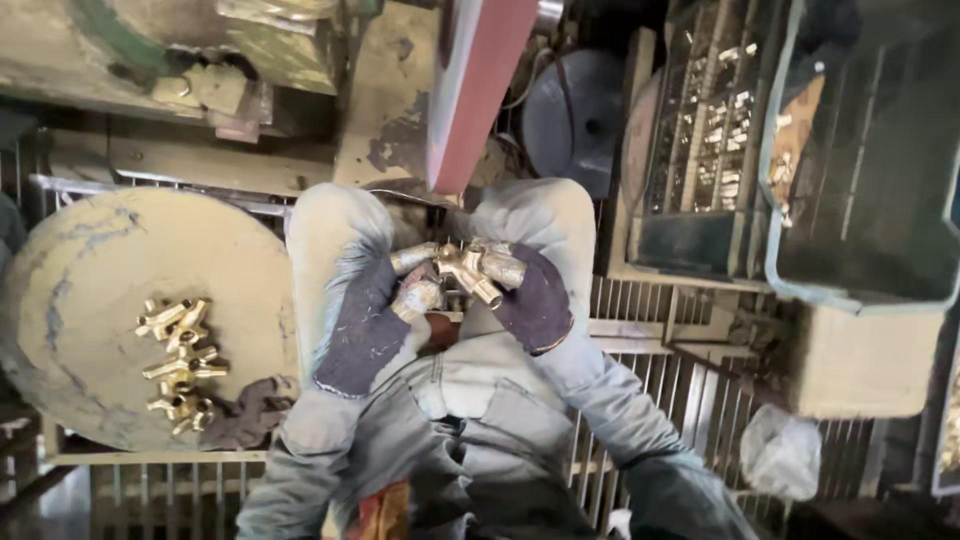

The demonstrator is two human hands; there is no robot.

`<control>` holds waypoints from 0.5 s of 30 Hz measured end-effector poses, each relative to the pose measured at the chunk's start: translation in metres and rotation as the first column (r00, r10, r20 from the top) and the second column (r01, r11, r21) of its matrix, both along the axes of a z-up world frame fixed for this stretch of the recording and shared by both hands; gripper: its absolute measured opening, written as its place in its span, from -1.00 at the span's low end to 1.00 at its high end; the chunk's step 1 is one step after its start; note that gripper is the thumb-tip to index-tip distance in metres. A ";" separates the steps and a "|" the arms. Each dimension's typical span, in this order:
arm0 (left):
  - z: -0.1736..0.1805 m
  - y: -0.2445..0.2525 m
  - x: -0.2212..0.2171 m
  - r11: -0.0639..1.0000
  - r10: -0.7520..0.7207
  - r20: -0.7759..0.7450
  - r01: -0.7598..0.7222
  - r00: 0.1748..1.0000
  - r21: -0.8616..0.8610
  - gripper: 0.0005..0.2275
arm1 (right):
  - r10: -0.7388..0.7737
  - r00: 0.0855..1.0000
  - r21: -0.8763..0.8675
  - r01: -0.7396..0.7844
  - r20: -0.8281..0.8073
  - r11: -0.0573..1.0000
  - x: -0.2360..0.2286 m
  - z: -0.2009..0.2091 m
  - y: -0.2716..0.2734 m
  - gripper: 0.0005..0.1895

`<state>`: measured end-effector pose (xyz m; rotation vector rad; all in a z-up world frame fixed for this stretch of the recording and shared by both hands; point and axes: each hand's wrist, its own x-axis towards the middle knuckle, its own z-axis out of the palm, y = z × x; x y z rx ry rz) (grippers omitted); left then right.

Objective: The person sits on the floor and uses a belt sander to grind and smooth the surfaces of small brass-colored metal parts. They hold the parts with gloved hands, rotating them against the moving belt to treat different sides, and periodically inspect the finished surfaces.

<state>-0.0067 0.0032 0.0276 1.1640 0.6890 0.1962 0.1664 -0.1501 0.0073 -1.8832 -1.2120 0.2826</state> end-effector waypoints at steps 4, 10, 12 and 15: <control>-0.018 0.003 0.009 0.999 0.037 0.187 -0.032 0.982 -0.029 -0.67 | 0.060 0.997 -0.092 -0.055 0.049 0.994 0.005 -0.008 0.007 -0.67; -0.048 0.018 0.028 0.999 0.040 0.183 -0.034 0.982 -0.033 -0.69 | 0.047 0.997 -0.253 -0.060 -0.058 0.966 0.025 -0.019 0.016 -0.64; -0.057 0.023 0.027 0.999 -0.021 0.152 0.026 0.988 -0.031 -0.70 | 0.136 0.991 -0.062 -0.135 0.012 0.989 0.031 -0.025 0.023 -0.61; -0.072 0.023 0.045 0.996 0.041 0.150 -0.030 0.988 -0.079 -0.73 | 0.047 0.998 -0.171 -0.052 -0.032 0.984 0.043 -0.035 0.026 -0.48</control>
